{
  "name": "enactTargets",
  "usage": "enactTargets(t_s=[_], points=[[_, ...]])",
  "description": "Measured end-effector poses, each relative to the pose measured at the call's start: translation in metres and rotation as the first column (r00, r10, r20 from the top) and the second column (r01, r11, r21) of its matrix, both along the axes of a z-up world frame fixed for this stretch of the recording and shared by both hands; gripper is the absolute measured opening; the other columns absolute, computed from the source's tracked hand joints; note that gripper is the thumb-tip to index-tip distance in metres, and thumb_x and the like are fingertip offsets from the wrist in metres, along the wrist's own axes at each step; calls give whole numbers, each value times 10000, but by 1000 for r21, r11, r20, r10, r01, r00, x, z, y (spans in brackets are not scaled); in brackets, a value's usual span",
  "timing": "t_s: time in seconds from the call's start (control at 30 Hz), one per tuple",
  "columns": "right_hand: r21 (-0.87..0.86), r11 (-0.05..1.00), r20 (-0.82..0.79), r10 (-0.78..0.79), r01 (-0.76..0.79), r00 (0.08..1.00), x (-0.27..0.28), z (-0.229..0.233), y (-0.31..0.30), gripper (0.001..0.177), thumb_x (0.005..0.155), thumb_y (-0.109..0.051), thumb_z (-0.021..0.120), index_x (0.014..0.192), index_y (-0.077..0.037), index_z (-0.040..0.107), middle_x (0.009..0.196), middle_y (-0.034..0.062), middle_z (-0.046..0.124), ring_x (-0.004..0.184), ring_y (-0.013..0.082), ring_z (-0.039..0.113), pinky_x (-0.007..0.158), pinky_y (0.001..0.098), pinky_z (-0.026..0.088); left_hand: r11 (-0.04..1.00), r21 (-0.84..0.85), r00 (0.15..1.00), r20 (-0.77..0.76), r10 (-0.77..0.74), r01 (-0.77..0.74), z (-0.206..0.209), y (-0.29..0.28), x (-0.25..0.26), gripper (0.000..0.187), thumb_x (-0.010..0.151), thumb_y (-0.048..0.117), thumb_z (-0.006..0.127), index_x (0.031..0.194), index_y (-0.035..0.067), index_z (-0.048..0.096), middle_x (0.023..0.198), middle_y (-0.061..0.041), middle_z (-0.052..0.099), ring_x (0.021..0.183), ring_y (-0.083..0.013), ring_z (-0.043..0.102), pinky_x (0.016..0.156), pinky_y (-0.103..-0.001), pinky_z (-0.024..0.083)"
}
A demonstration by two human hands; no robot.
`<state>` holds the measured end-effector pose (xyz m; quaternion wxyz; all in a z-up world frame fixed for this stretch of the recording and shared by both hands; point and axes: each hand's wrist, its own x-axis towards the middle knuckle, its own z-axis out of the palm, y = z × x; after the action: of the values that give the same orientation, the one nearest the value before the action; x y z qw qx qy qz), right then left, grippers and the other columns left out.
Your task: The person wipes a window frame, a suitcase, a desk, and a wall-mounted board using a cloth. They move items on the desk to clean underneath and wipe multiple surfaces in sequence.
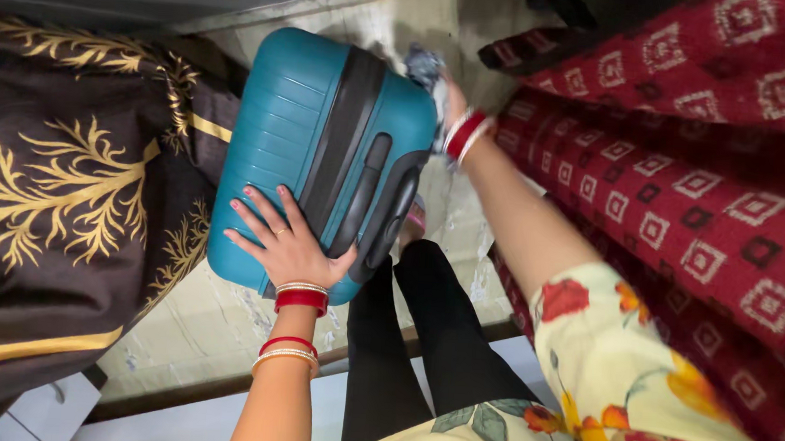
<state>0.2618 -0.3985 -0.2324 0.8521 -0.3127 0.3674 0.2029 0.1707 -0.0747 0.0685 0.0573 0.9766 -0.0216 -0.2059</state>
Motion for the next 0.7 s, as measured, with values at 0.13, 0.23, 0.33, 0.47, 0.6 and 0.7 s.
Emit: enactTargets(t_s=[0.13, 0.23, 0.33, 0.47, 0.6, 0.7], points=[[31, 938, -167, -336, 346, 927, -95, 86, 63, 549, 1010, -431, 451, 1349, -23, 588, 1243, 131, 693, 1081, 256, 688, 955, 392, 565, 1000, 9, 1000, 3, 11, -11, 3, -2, 0, 1381, 638, 731, 734, 1643, -34, 177, 1671, -361, 22, 1534, -576, -15, 1160, -793, 18], [2, 955, -208, -289, 296, 935, -171, 161, 120, 554, 1029, -412, 402, 1435, -46, 493, 1334, 113, 653, 1178, 241, 658, 1010, 382, 535, 1000, 12, 999, 18, 27, -27, 6, -5, 5, 1364, 647, 721, 727, 1645, -26, 176, 1675, -355, 16, 1540, -562, -23, 1160, -791, 17], [-109, 985, -72, -139, 131, 988, -233, 215, 151, 565, 954, -139, 499, 1510, -135, 403, 1302, 89, 597, 1151, 226, 610, 973, 399, 532, 999, 9, 999, 12, 50, -50, 10, -8, 11, 1380, 634, 726, 731, 1647, -13, 155, 1672, -342, 7, 1536, -548, -36, 1150, -799, 14], [-261, 960, -10, -111, 104, 994, -235, 252, 123, 520, 929, -68, 562, 1444, -15, 518, 1308, 131, 633, 1187, 238, 630, 1012, 386, 530, 999, 5, 999, -1, 38, -38, 17, -14, 24, 1402, 627, 733, 748, 1651, 8, 122, 1674, -324, -10, 1537, -535, -46, 1145, -807, 22], [-755, 639, 323, 167, 148, 931, -146, 271, 65, 514, 884, -78, 534, 1396, -53, 574, 1351, 81, 655, 1219, 209, 637, 1037, 332, 537, 1000, 11, 998, 54, -8, 7, 22, -21, 35, 1389, 667, 734, 761, 1656, 10, 108, 1678, -318, -15, 1539, -533, -43, 1145, -809, 38], [-985, 3, 138, 624, 174, 769, -75, 278, 68, 409, 774, -52, 632, 1179, -66, 688, 1270, 165, 672, 1216, 350, 623, 1103, 404, 474, 1000, 26, 1000, 6, 2, -2, 21, -26, 40, 1408, 638, 738, 763, 1655, 24, 100, 1682, -310, -16, 1543, -527, -41, 1151, -799, 48]])
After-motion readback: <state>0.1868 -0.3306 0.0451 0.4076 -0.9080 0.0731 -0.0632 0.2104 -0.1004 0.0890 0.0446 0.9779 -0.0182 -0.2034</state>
